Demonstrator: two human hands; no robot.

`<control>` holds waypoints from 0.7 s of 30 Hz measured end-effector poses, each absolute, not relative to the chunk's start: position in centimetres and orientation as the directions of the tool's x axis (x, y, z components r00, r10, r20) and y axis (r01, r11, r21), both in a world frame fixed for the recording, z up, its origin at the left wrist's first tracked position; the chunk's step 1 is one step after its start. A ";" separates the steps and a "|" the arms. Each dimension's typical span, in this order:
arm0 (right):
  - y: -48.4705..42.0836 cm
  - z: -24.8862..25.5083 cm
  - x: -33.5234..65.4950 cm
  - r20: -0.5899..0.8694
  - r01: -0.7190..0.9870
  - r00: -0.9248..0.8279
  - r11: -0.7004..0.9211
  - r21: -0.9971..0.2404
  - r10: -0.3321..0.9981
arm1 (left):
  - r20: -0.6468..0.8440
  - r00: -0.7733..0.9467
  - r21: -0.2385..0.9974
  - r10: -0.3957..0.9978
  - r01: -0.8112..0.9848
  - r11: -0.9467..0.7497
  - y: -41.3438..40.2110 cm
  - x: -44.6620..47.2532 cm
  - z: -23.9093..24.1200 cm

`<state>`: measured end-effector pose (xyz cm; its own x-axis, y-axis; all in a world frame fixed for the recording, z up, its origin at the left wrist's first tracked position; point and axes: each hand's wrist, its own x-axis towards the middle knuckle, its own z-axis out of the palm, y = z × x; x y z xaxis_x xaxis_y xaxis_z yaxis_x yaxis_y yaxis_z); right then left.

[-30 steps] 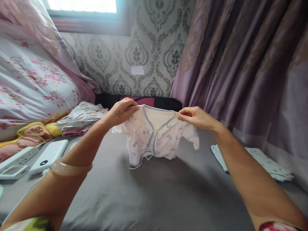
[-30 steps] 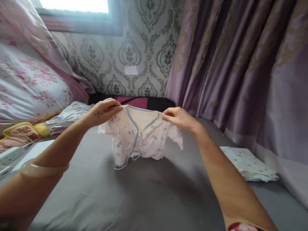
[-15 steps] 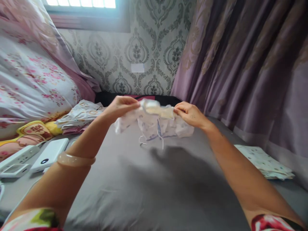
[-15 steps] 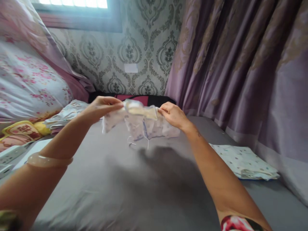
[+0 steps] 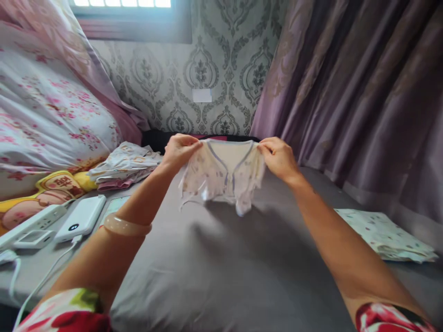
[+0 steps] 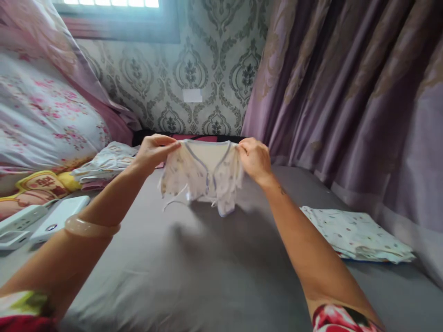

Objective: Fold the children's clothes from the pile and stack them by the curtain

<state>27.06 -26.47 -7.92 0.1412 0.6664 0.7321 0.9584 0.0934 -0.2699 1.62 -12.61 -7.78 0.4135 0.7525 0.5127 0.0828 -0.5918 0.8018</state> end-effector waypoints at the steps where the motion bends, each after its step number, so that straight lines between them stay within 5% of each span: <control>1: -26.4 -7.9 27.1 0.749 0.953 0.184 0.071 -0.294 0.637 | 0.497 0.397 0.826 0.772 0.055 -0.560 -12.6 1.7 -7.8; 7: -26.1 -8.6 27.1 0.669 0.898 0.361 -0.050 -0.436 0.650 | 0.467 0.411 0.858 0.783 0.004 -0.514 -12.1 2.6 -8.9; 13: -25.6 -9.4 26.5 0.749 0.917 0.336 -0.018 -0.398 0.571 | 0.498 0.326 0.825 0.804 0.108 -0.555 -11.6 4.2 -10.6; 17: -26.1 -10.2 25.4 0.815 0.943 0.305 -0.036 -0.331 0.492 | 0.638 0.174 0.697 0.750 0.283 -0.659 -13.0 4.7 -11.5; 21: -29.4 -9.9 23.9 0.872 0.974 0.207 -0.013 -0.224 0.443 | 0.848 0.093 0.429 0.521 0.457 -0.779 -16.3 2.7 -11.1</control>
